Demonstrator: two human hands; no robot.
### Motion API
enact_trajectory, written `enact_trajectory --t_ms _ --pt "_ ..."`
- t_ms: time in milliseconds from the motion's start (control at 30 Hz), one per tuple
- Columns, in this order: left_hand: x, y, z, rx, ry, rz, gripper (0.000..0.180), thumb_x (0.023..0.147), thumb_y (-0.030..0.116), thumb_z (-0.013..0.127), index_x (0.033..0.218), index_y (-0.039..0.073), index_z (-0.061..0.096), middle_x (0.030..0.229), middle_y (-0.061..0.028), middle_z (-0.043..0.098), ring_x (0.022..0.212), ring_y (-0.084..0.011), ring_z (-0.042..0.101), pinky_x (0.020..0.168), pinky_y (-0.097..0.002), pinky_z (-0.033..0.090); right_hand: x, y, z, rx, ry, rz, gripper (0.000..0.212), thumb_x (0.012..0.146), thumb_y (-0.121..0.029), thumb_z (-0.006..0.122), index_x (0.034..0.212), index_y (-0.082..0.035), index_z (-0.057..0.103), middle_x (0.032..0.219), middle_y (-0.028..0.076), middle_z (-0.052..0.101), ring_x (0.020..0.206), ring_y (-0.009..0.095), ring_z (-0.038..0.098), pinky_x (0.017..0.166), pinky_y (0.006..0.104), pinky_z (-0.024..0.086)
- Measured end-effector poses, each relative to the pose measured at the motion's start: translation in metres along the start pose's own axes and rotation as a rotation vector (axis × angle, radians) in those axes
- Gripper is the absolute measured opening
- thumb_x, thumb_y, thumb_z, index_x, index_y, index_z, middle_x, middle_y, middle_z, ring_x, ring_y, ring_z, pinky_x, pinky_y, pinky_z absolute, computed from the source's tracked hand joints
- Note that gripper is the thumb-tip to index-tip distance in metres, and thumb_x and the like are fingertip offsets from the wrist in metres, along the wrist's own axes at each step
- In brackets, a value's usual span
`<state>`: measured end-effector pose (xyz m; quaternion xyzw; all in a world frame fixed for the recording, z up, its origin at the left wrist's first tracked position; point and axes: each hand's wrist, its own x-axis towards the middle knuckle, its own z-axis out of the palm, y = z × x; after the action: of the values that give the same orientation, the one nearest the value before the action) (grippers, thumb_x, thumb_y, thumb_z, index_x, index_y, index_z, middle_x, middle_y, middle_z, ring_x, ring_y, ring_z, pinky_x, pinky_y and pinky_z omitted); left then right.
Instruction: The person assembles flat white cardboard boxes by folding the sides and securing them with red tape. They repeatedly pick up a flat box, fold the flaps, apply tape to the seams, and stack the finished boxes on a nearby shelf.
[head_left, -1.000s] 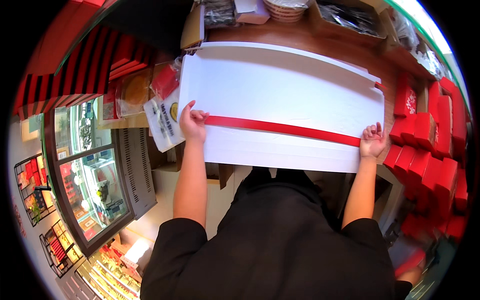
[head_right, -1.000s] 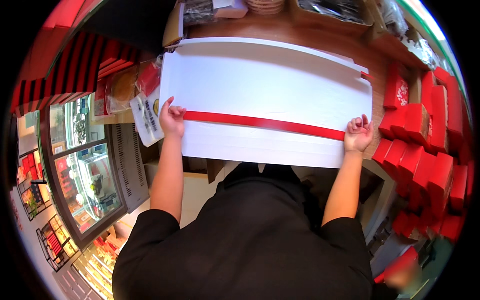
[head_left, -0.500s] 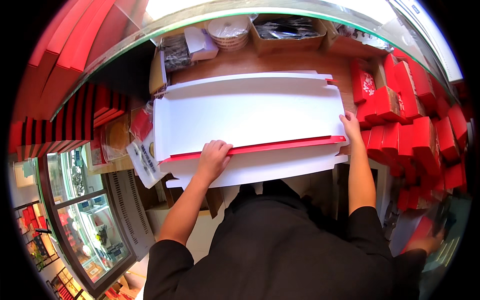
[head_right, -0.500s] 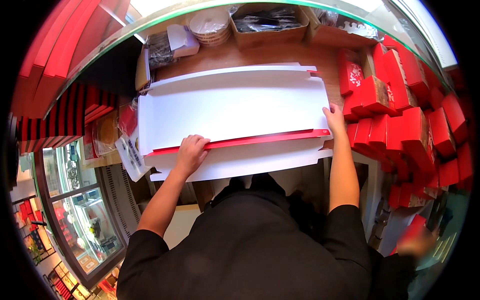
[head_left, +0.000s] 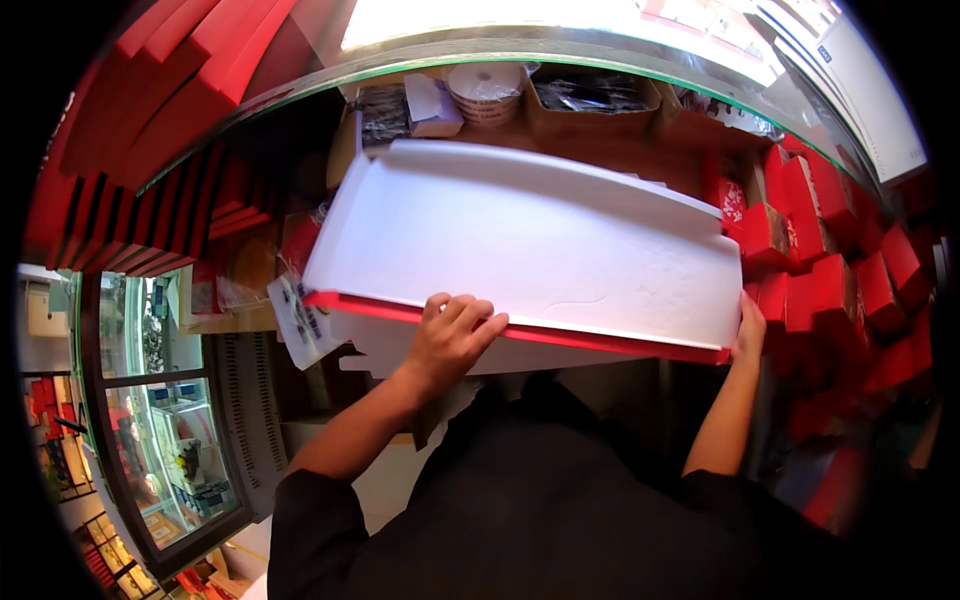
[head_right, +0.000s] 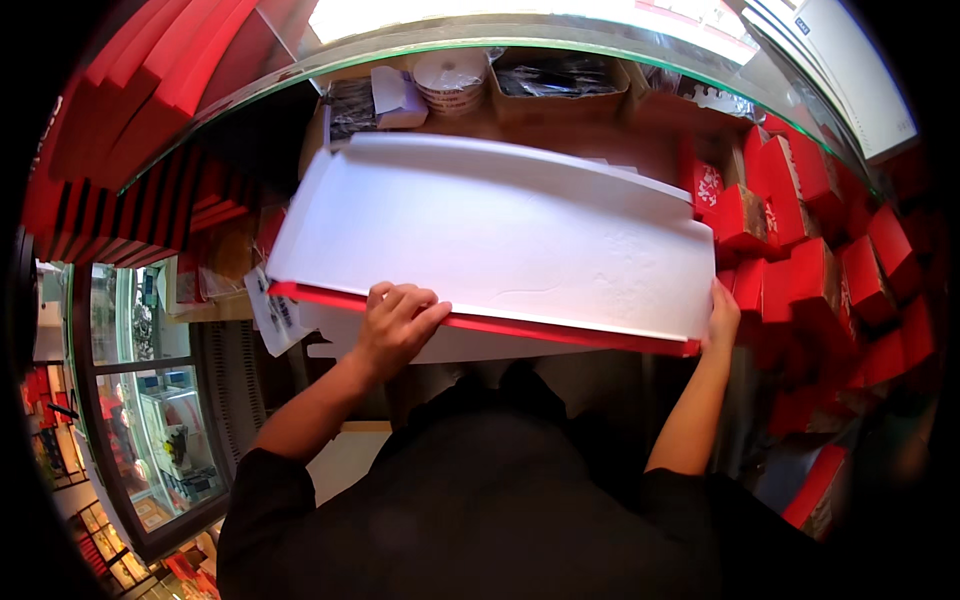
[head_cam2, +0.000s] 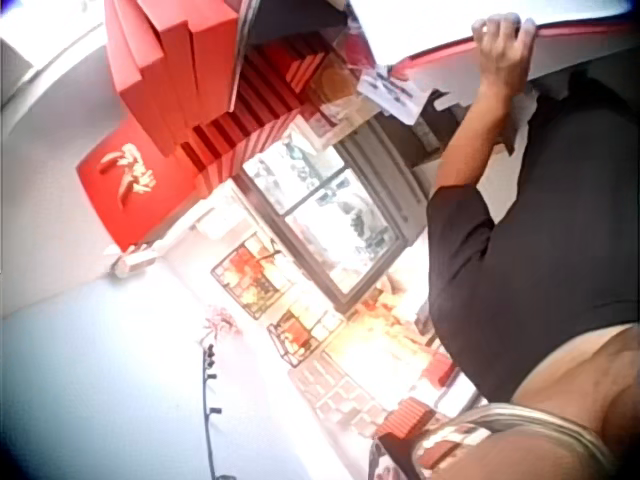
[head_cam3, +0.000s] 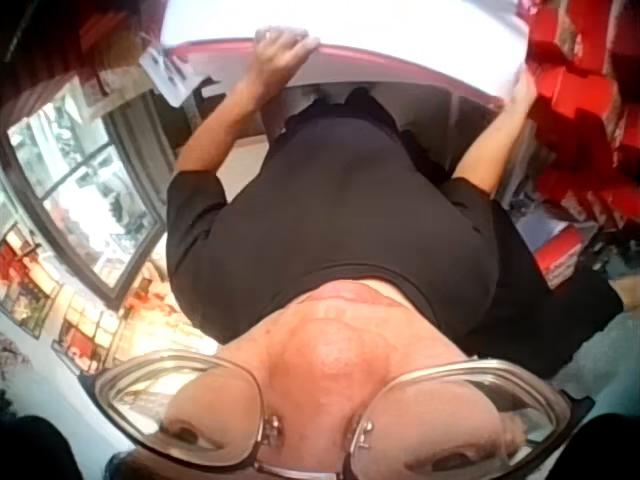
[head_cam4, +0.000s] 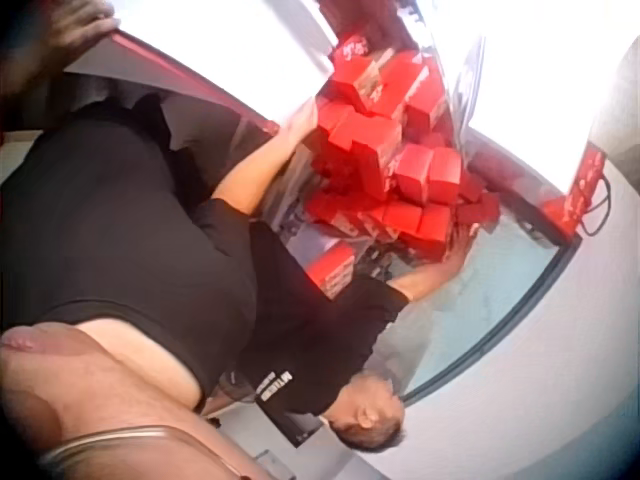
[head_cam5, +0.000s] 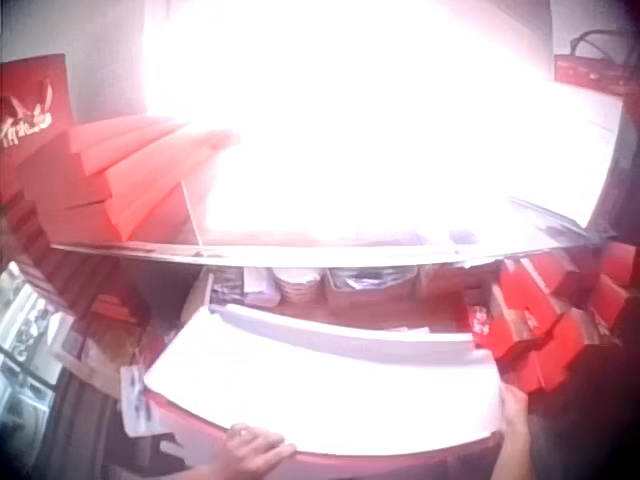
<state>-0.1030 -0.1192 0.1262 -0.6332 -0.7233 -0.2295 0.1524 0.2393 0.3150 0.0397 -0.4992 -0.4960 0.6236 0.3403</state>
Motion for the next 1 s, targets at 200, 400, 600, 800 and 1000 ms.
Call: enact_trajectory --t_ms 200,400,600,800,1000 --pt "0.027 -0.08 0.006 0.294 0.133 -0.229 0.038 0.08 0.003 0.066 0.116 0.014 0.065 0.126 -0.0102 0.057 0.126 -0.027 0.048 0.108 -0.0491 0.026 -0.082 0.029 0.039 0.206 -0.171 0.169 0.018 0.095 -0.018 0.058 0.107 -0.004 0.061 0.102 0.009 0.068 0.092 0.021 0.065 0.086 0.037 0.052" --pt "0.012 -0.023 0.008 -0.123 0.099 -0.076 0.031 0.08 0.005 0.064 0.11 0.005 0.064 0.114 -0.0132 0.059 0.11 -0.0306 0.055 0.098 -0.0463 0.041 -0.179 0.089 0.143 0.153 -0.45 0.578 0.019 0.094 -0.011 0.058 0.111 0.0 0.058 0.104 0.012 0.066 0.092 0.023 0.066 0.083 0.037 0.056" --pt "-0.057 0.063 0.051 -0.274 -0.365 -0.093 0.051 0.066 0.027 0.08 0.107 0.009 0.055 0.109 -0.0087 0.053 0.106 -0.0255 0.052 0.09 -0.0391 0.039 -0.241 0.103 0.202 0.116 -0.651 0.836 0.024 0.099 -0.013 0.05 0.115 0.005 0.053 0.116 0.018 0.062 0.108 0.03 0.063 0.09 0.0394 0.054" --pt "-0.102 0.055 0.075 -0.064 -0.367 -0.225 0.021 0.07 0.017 0.065 0.086 0.009 0.053 0.088 -0.0075 0.051 0.088 -0.0231 0.051 0.074 -0.0353 0.038 -0.25 0.099 0.22 -0.501 -0.96 0.69 0.028 0.096 -0.014 0.057 0.118 0.003 0.056 0.109 0.015 0.065 0.099 0.023 0.064 0.085 0.0328 0.052" --pt "-0.108 0.05 0.063 -0.066 -0.48 -0.322 0.04 0.065 0.017 0.077 0.096 0.006 0.053 0.098 -0.0101 0.051 0.095 -0.0263 0.051 0.076 -0.035 0.042 -0.263 0.056 0.237 -1.022 -1.047 -0.838 0.032 0.076 -0.007 0.066 0.107 -0.003 0.059 0.103 0.016 0.058 0.1 0.032 0.056 0.084 0.0392 0.048"
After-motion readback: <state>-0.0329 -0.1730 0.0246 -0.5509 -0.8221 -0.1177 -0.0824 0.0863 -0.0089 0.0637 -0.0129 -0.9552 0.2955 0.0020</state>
